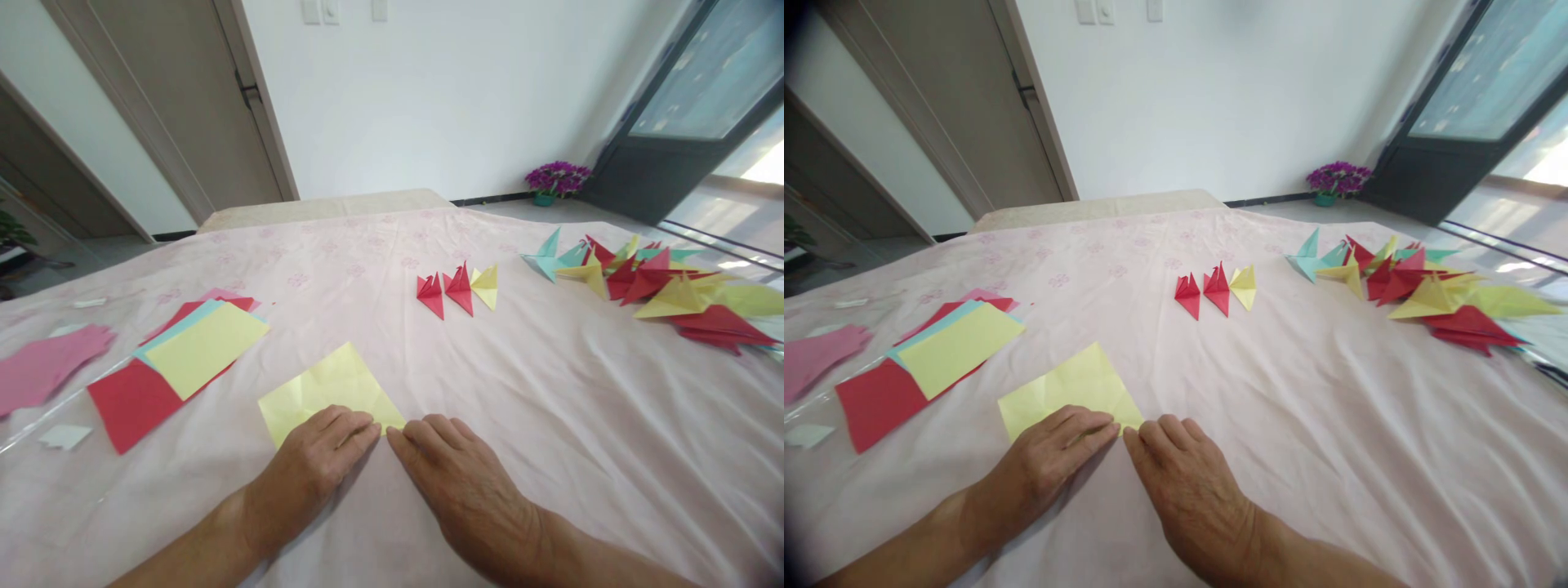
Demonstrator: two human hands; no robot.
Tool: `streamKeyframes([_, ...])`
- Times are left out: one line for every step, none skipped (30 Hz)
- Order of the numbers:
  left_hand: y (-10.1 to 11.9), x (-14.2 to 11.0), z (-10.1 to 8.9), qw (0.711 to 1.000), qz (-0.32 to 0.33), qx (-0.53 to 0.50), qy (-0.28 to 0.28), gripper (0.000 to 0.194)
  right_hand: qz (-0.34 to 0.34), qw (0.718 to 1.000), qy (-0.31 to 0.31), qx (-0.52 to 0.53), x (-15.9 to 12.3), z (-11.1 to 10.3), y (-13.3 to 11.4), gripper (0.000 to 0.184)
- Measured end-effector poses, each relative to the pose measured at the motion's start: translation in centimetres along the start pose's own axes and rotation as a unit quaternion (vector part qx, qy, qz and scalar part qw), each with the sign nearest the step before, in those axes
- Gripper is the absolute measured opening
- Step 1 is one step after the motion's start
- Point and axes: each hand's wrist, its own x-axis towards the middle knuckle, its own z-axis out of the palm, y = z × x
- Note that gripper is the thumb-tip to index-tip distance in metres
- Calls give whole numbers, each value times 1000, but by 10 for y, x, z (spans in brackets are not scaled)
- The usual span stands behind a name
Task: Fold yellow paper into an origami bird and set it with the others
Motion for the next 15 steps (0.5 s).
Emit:
streamKeyframes([-1, -2, -1, 1000, 1, -4, -7, 29, 3, 1000, -3, -2, 1, 1, -1, 40])
streamKeyframes([-4, -5, -2, 1000, 4, -5, -19, 30, 5, 1000, -6, -4, 2, 2, -1, 38])
streamKeyframes([-7, -10, -5, 999, 8, -1, -32, 32, 5, 1000, -7, -7, 3, 2, -2, 37])
streamKeyframes([-10, -15, -8, 999, 13, 8, -44, 34, 4, 1000, -8, -11, 3, 1, -2, 37])
streamKeyframes([-14, -21, -11, 998, 18, 22, -54, 35, 3, 1000, -9, -15, 4, 0, -2, 37])
streamKeyframes([-17, -27, -14, 997, 22, 42, -59, 37, 2, 1000, -7, -19, 5, -1, -1, 37])
streamKeyframes([-21, -32, -16, 996, 28, 65, -63, 38, 1, 1000, -6, -22, 6, -2, -1, 37])
streamKeyframes([-23, -36, -18, 993, 35, 91, -65, 40, 0, 1000, -4, -26, 7, -4, 0, 37])
streamKeyframes([-24, -38, -18, 990, 43, 116, -64, 40, 0, 1000, -2, -30, 9, -6, 2, 36])
streamKeyframes([-24, -38, -18, 987, 50, 138, -60, 41, 0, 999, 1, -34, 11, -8, 3, 34])
streamKeyframes([-23, -35, -17, 985, 57, 155, -53, 40, 0, 999, 3, -39, 13, -11, 5, 33])
streamKeyframes([-22, -31, -14, 983, 62, 168, -46, 38, 1, 999, 5, -45, 16, -14, 8, 31])
streamKeyframes([-19, -25, -11, 982, 63, 175, -37, 36, 2, 999, 8, -52, 18, -17, 10, 29])
streamKeyframes([-17, -18, -8, 982, 64, 177, -32, 33, 4, 998, 13, -60, 20, -20, 12, 27])
streamKeyframes([-14, -11, -4, 982, 54, 178, -26, 31, 4, 998, 19, -67, 22, -22, 15, 26])
